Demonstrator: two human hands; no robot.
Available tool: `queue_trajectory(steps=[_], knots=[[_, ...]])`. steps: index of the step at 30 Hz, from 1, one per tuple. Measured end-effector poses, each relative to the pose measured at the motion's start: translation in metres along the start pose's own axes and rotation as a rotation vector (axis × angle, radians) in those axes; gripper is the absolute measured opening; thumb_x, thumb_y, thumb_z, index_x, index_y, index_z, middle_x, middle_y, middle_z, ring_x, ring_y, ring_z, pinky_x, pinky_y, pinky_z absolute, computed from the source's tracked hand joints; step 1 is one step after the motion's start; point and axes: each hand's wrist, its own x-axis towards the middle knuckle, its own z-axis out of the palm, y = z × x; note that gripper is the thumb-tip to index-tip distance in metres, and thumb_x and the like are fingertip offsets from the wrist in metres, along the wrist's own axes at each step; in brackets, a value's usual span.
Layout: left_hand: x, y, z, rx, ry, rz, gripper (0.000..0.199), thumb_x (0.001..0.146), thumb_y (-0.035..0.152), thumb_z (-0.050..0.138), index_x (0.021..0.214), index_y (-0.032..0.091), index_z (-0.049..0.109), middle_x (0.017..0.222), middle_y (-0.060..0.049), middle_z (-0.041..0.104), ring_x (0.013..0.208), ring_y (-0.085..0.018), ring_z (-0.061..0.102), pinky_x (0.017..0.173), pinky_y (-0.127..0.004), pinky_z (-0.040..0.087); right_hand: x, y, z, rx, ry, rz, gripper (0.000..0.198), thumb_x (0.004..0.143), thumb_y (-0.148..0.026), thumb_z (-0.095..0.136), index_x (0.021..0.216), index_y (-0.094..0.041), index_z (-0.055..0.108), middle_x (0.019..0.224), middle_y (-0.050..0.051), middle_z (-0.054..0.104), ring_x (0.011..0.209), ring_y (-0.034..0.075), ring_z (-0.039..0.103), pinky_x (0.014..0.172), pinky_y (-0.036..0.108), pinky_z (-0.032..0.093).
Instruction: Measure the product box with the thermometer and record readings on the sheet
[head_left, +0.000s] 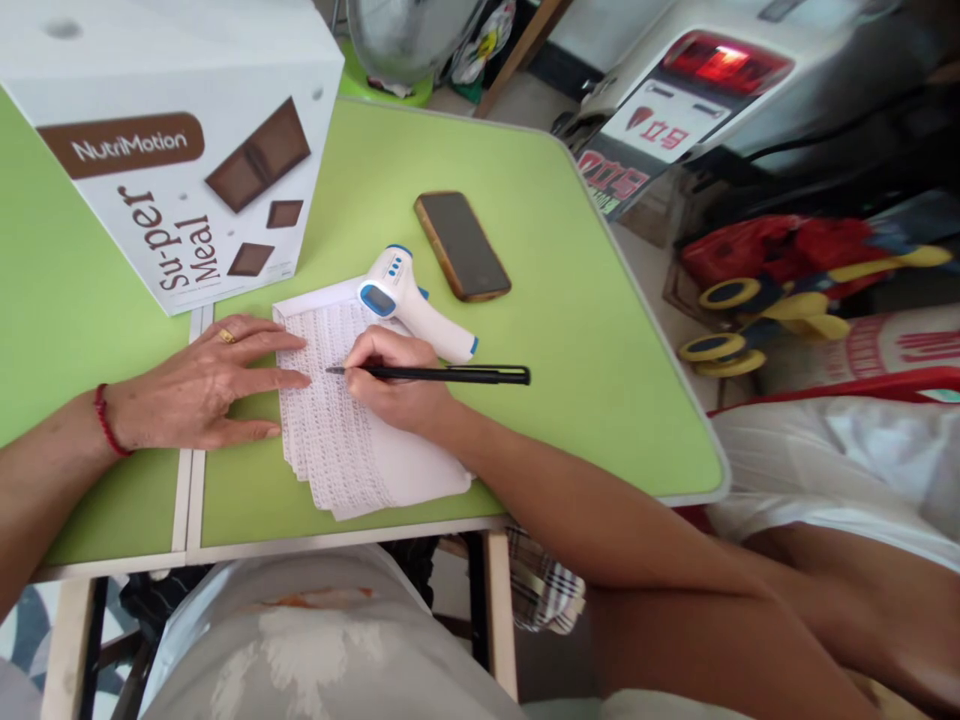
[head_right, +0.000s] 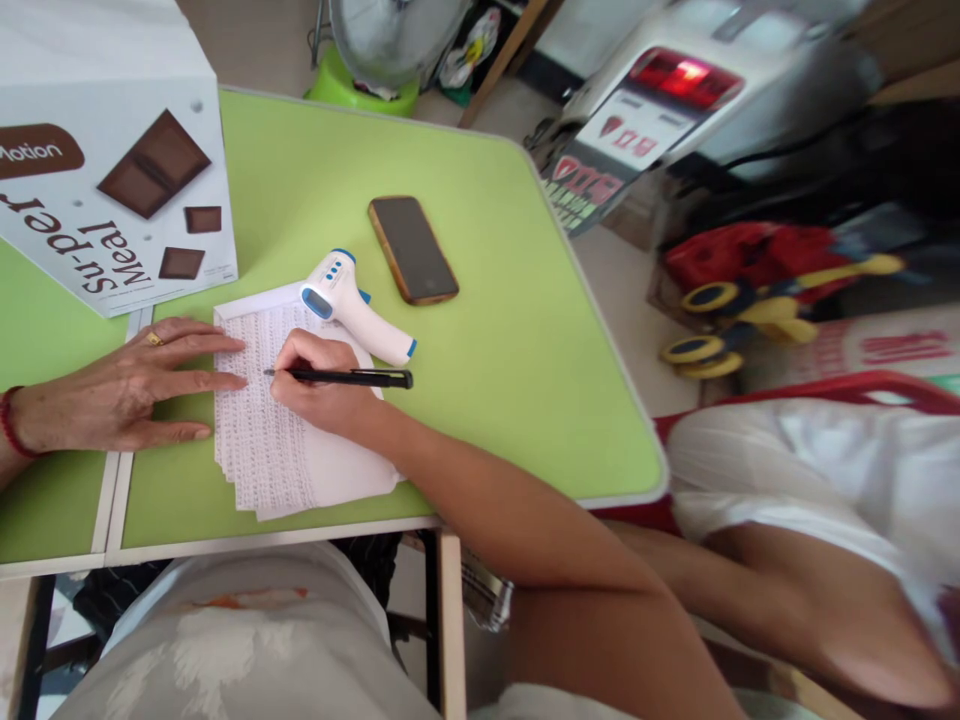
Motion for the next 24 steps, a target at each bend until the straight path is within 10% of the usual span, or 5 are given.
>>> queue_trajectory(steps=[24], knots=[[0.0005, 0.0001, -0.0006, -0.020, -0.006, -0.012, 0.041, 0.094, 0.043, 0.057, 0.132, 0.026, 0.056, 0.147, -0.011, 0.044, 0.137, -0.032, 0.036, 0.114, -0.054, 0.029, 0.0016, 0.0017, -0.0016, -0.023, 0.040, 0.006, 0.010, 0.067, -0.015, 0.054, 0.061, -0.021, 0.049, 0.054, -0.005, 0.052, 0.050, 0.009, 0.043, 0.048, 0.024, 0.036]])
